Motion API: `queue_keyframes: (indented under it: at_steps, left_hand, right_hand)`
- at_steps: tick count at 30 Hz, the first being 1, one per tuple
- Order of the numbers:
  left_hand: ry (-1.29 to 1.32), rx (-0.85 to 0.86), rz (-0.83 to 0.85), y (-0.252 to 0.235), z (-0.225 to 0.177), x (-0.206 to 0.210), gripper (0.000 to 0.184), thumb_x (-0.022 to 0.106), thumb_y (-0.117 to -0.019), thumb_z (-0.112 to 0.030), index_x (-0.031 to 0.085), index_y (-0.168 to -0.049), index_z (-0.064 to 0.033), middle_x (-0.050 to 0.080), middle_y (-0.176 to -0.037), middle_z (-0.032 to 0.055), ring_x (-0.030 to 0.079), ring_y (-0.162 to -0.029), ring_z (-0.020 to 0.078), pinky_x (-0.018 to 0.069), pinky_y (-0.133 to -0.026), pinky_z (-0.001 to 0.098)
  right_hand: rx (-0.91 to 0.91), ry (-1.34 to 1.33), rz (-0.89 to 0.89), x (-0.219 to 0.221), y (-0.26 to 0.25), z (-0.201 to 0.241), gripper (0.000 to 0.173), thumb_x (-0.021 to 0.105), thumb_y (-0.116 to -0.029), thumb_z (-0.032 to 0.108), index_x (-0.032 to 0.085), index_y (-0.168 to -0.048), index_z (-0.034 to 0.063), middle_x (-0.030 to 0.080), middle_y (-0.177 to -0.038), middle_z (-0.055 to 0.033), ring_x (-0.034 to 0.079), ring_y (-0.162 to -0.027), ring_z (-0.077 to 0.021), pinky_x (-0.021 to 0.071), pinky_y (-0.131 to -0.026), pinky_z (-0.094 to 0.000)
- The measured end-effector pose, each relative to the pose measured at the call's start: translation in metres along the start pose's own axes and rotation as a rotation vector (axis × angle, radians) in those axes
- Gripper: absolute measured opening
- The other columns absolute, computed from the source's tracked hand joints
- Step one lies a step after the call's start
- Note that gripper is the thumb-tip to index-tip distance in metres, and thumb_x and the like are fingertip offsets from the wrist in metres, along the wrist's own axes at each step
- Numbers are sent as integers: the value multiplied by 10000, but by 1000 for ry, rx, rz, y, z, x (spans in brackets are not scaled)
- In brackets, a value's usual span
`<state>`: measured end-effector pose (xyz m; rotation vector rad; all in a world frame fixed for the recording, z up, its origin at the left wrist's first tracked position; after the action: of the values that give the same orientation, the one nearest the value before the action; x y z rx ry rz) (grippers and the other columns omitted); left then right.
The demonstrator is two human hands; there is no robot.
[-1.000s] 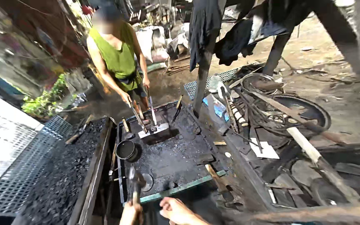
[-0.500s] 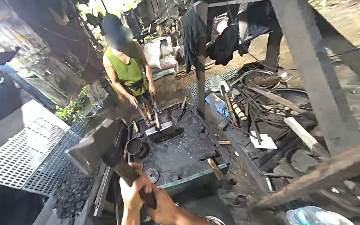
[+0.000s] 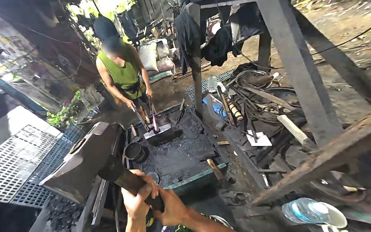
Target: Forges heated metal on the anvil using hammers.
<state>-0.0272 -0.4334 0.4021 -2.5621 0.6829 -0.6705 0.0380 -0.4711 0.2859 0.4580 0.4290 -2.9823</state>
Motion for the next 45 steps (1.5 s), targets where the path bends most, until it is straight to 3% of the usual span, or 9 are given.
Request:
queue_keyframes:
  at_steps: [3, 12, 23, 30, 34, 41, 45]
  left_hand:
    - [-24, -9, -19, 0, 0, -4, 393, 816, -842, -132, 617, -1168, -39, 654, -740, 139, 622, -531, 227, 565, -502, 381]
    - [-8, 21, 6, -17, -1, -24, 366, 801, -865, -151, 616, -1159, -36, 633, -699, 131, 605, -507, 228, 557, -486, 377]
    - [5, 39, 4, -40, -5, -50, 352, 787, -860, -109, 621, -1165, -52, 635, -701, 128, 613, -523, 233, 560, -502, 385]
    - [-3, 44, -12, -54, -7, -64, 336, 786, -866, -104, 616, -1148, -38, 633, -685, 131, 620, -523, 238, 565, -506, 384]
    - [-8, 31, -22, -62, -5, -71, 352, 778, -863, -97, 620, -1174, -53, 636, -692, 124, 622, -526, 233, 571, -513, 388]
    - [-33, 38, -11, -86, -3, -78, 352, 784, -853, -84, 614, -1157, -37, 632, -686, 129, 618, -515, 239, 565, -494, 387]
    - [-79, 99, -4, -115, -10, -80, 348, 788, -858, -84, 614, -1154, -33, 639, -697, 132, 605, -502, 236, 558, -476, 388]
  right_hand:
    - [15, -12, 18, 3, -2, -1, 571, 793, -782, 316, 617, -1268, 75, 723, -862, -117, 727, -781, -275, 599, -701, -533]
    - [-15, 14, 11, 9, -26, -2, 512, 777, -792, 309, 620, -1224, 84, 712, -829, -101, 721, -755, -269, 594, -671, -521]
    - [-27, 53, 90, 18, -66, -6, 586, 781, -798, 334, 610, -1290, 65, 732, -908, -125, 728, -827, -289, 592, -738, -535]
    - [-64, 57, 87, 22, -87, -6, 535, 778, -791, 329, 624, -1241, 85, 726, -865, -107, 724, -785, -278, 589, -703, -533]
    - [-29, 58, 108, 21, -97, -7, 585, 784, -779, 325, 620, -1277, 65, 732, -901, -129, 726, -828, -306, 583, -747, -559]
    - [-54, 51, 33, 15, -120, -7, 519, 776, -772, 319, 631, -1206, 73, 713, -838, -107, 715, -760, -283, 578, -664, -531]
    - [-109, 54, -101, -4, -152, 19, 497, 785, -793, 354, 633, -1165, 62, 709, -866, -90, 711, -782, -253, 587, -664, -498]
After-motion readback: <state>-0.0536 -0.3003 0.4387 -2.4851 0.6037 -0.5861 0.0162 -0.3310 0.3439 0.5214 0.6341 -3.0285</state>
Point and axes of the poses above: each hand's wrist, its own y-axis away from the middle knuckle, its own x-axis out of the palm, z = x × y, the point moved 9 cm from there along -y, towards the middle knuckle
